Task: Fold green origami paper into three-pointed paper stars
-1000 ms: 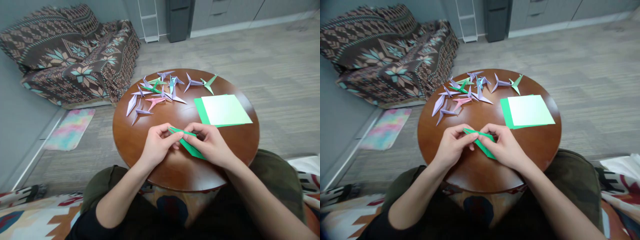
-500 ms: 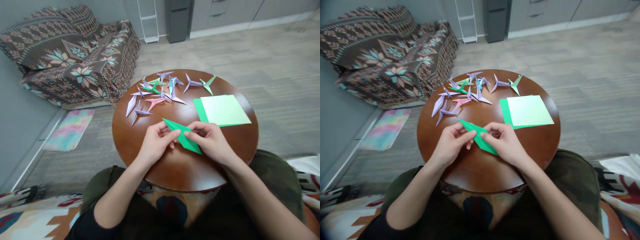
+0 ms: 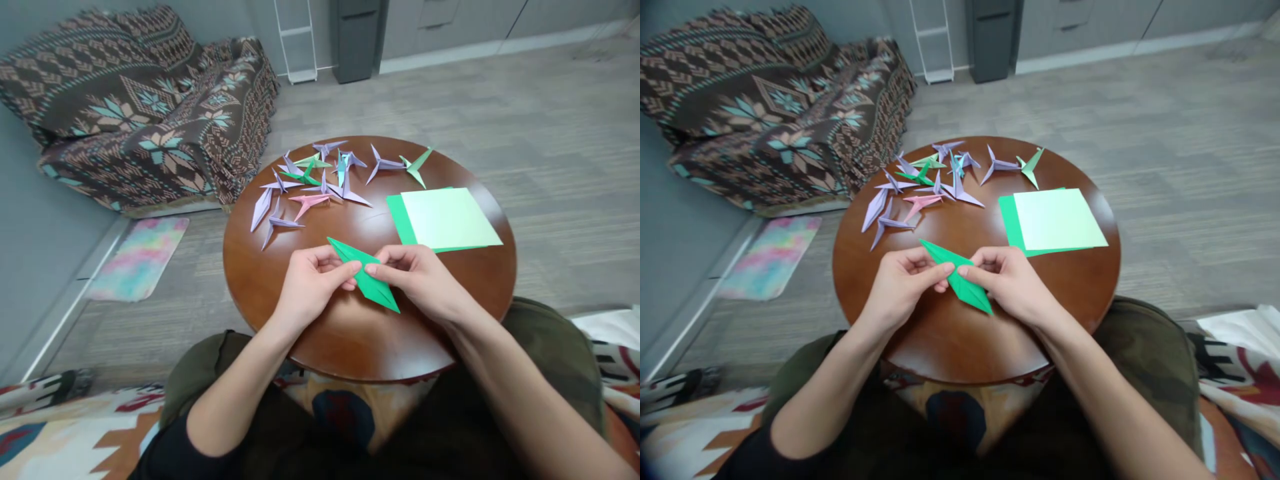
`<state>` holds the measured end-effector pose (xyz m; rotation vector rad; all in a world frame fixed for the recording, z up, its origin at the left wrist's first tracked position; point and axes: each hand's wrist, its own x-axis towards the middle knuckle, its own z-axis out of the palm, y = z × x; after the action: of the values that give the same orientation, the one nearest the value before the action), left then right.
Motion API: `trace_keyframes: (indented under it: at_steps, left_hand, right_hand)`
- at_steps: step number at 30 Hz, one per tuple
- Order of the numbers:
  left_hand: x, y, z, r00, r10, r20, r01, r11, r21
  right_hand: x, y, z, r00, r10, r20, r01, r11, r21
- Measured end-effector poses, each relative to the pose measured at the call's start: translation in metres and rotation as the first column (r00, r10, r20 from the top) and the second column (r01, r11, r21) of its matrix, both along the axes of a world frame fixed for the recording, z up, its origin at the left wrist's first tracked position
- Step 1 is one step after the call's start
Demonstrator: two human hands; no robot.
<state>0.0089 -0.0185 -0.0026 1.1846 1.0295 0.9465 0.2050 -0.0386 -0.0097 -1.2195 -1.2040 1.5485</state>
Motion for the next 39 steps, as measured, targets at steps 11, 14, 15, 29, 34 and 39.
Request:
trace_keyframes:
  at_steps: [11,14,15,29,34,39]
  left_hand:
    - [0.007,-0.005,-0.001,0.999,0.033,-0.004,-0.033,0.999,0.013]
    - [0.008,-0.007,-0.001,0.997,0.078,-0.008,-0.077,0.996,0.037]
    - [0.008,-0.008,-0.002,0.996,0.083,-0.011,-0.083,0.996,0.038]
    - [-0.006,0.005,0.0,0.986,0.142,0.084,-0.147,0.987,0.059]
    - [0.001,-0.002,-0.001,0.996,-0.005,0.087,0.01,0.999,-0.053]
    - [-0.005,0.0,0.009,0.991,-0.113,-0.07,0.116,0.992,0.039]
  right_hand:
    - [-0.011,-0.004,0.008,0.993,-0.094,0.072,0.085,0.989,0.118]
    - [-0.011,-0.004,0.009,0.988,-0.105,0.116,0.089,0.987,0.133]
    - [-0.011,-0.004,0.009,0.986,-0.109,0.127,0.092,0.987,0.13]
    - [0.007,0.004,-0.003,0.981,-0.192,0.035,0.183,0.966,0.181]
    - [0.004,0.001,0.006,0.995,-0.031,0.098,0.006,0.968,0.25]
    - [0.008,-0.005,0.013,0.968,0.039,0.249,-0.113,0.951,0.289]
